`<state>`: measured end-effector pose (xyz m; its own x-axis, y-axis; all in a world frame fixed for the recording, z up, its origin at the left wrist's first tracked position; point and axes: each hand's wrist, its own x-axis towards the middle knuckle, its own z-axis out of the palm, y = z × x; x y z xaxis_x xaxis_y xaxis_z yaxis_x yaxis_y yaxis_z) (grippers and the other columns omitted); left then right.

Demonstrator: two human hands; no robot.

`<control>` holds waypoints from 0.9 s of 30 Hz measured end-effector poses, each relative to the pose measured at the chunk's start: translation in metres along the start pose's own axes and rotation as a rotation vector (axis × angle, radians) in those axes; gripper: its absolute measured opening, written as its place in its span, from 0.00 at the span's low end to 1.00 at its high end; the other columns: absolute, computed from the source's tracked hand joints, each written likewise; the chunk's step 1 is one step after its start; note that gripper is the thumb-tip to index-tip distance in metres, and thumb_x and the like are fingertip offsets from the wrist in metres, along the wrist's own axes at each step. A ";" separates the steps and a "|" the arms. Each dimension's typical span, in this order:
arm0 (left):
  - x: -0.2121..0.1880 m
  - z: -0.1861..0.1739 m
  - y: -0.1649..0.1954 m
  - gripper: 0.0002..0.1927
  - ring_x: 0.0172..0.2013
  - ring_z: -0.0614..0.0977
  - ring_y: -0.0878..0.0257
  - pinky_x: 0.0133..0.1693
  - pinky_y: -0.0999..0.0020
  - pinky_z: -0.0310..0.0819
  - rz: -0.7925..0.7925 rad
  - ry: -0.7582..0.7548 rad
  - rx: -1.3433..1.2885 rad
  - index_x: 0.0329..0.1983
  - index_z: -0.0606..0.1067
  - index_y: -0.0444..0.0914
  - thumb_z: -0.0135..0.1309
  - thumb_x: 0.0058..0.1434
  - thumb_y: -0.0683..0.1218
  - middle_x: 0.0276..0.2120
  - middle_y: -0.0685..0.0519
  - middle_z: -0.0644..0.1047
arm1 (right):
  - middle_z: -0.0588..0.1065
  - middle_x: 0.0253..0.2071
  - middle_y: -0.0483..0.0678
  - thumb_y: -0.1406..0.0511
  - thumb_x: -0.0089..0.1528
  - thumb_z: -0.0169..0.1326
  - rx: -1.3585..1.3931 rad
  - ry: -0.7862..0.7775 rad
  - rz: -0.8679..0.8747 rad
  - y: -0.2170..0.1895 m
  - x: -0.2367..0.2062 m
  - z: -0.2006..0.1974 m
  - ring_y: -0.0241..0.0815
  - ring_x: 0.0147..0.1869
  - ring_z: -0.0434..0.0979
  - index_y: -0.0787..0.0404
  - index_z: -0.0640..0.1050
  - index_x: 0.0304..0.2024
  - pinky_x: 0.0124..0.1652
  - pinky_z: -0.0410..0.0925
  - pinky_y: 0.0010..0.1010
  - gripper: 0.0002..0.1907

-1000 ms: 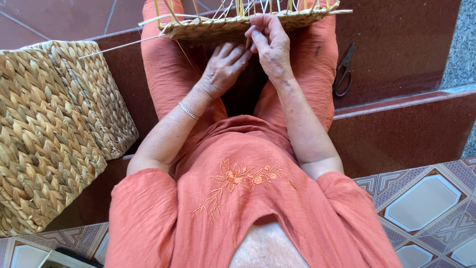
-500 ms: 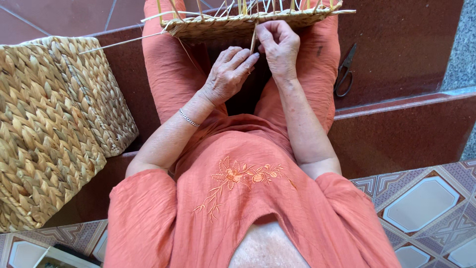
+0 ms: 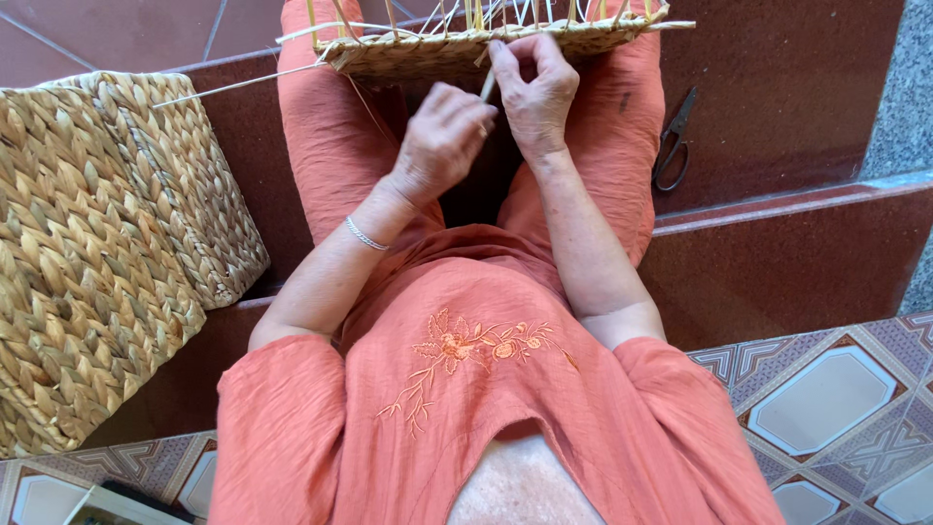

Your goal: The person weaves a basket by hand, interlacing thin strips of dried plant material through a vertical frame. They periodically use scissors to trim excess material and continue weaving around the basket's edge.

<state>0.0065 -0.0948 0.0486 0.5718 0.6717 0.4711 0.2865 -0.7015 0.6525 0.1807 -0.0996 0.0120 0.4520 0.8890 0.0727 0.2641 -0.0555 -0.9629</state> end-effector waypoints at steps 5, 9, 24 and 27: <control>0.020 -0.024 -0.012 0.05 0.40 0.79 0.51 0.44 0.60 0.75 -0.227 0.209 -0.066 0.42 0.78 0.35 0.62 0.65 0.36 0.38 0.49 0.78 | 0.78 0.29 0.40 0.66 0.68 0.61 0.294 -0.041 0.231 0.011 -0.001 -0.002 0.26 0.27 0.72 0.62 0.77 0.38 0.27 0.67 0.19 0.07; 0.037 -0.029 -0.021 0.06 0.39 0.80 0.54 0.42 0.64 0.77 -0.229 0.248 -0.025 0.41 0.78 0.36 0.63 0.65 0.36 0.37 0.49 0.79 | 0.77 0.35 0.39 0.70 0.69 0.58 0.322 -0.050 0.108 0.011 -0.007 -0.008 0.26 0.35 0.76 0.63 0.77 0.45 0.31 0.69 0.18 0.03; 0.062 -0.054 -0.025 0.04 0.36 0.85 0.57 0.39 0.65 0.78 -0.213 0.132 -0.087 0.44 0.79 0.34 0.63 0.69 0.37 0.37 0.49 0.81 | 0.82 0.39 0.46 0.70 0.73 0.58 -0.134 -0.197 -0.416 -0.033 0.009 -0.008 0.31 0.36 0.83 0.57 0.78 0.59 0.36 0.75 0.24 0.13; 0.064 -0.057 -0.022 0.05 0.40 0.84 0.54 0.43 0.64 0.79 -0.142 0.111 -0.073 0.45 0.78 0.33 0.61 0.68 0.34 0.39 0.47 0.80 | 0.80 0.29 0.42 0.70 0.73 0.57 -0.236 -0.260 -0.386 -0.037 0.017 -0.013 0.31 0.31 0.82 0.57 0.79 0.59 0.33 0.73 0.25 0.12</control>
<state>-0.0069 -0.0227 0.0982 0.4401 0.7879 0.4307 0.2998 -0.5811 0.7566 0.1896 -0.0884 0.0518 0.0656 0.9468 0.3150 0.5685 0.2240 -0.7916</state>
